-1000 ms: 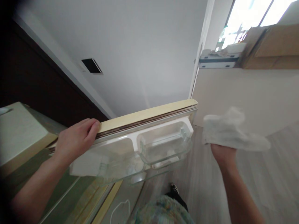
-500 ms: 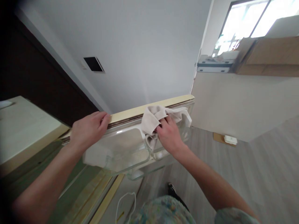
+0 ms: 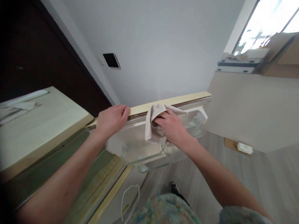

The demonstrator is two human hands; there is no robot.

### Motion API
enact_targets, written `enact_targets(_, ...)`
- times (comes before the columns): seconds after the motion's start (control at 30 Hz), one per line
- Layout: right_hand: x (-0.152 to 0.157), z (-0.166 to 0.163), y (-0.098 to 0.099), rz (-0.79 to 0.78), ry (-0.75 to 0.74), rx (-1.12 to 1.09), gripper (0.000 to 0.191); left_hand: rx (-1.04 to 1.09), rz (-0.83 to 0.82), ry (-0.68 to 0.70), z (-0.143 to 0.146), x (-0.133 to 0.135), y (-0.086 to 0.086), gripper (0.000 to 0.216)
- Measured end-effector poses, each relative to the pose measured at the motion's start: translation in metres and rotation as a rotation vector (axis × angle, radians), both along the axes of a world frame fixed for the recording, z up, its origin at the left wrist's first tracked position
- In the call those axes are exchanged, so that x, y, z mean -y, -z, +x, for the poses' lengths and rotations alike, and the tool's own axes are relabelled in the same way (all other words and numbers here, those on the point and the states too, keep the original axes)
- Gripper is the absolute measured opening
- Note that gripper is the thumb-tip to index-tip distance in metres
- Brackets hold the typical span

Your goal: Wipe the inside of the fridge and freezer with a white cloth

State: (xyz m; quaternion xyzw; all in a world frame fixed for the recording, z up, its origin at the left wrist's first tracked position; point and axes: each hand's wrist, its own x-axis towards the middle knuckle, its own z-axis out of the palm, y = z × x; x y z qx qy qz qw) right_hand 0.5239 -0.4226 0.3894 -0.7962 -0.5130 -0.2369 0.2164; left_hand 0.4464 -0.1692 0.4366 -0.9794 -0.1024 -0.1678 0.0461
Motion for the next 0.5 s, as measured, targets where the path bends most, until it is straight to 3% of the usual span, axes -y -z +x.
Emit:
enact_targets(0.13, -0.003, 0.0, -0.012, -0.086, 0.05, -0.026, 0.023, 0.024, 0.01, 0.015, 0.002, 0.0, 0.002, 0.048)
enact_targets(0.23, -0.029, -0.015, -0.014, -0.181, 0.066, 0.05, 0.02, 0.025, 0.014, 0.027, 0.004, -0.001, 0.001, 0.049)
enact_targets(0.4, -0.102, -0.059, -0.004, -0.204, -0.08, 0.205, 0.017, -0.085, -0.04, 0.085, 0.0, -0.006, -0.006, 0.047)
enact_targets(0.5, -0.096, -0.067, 0.005, -0.184, -0.041, 0.233, 0.017, -0.07, -0.074, 0.085, -0.003, -0.006, -0.006, 0.051)
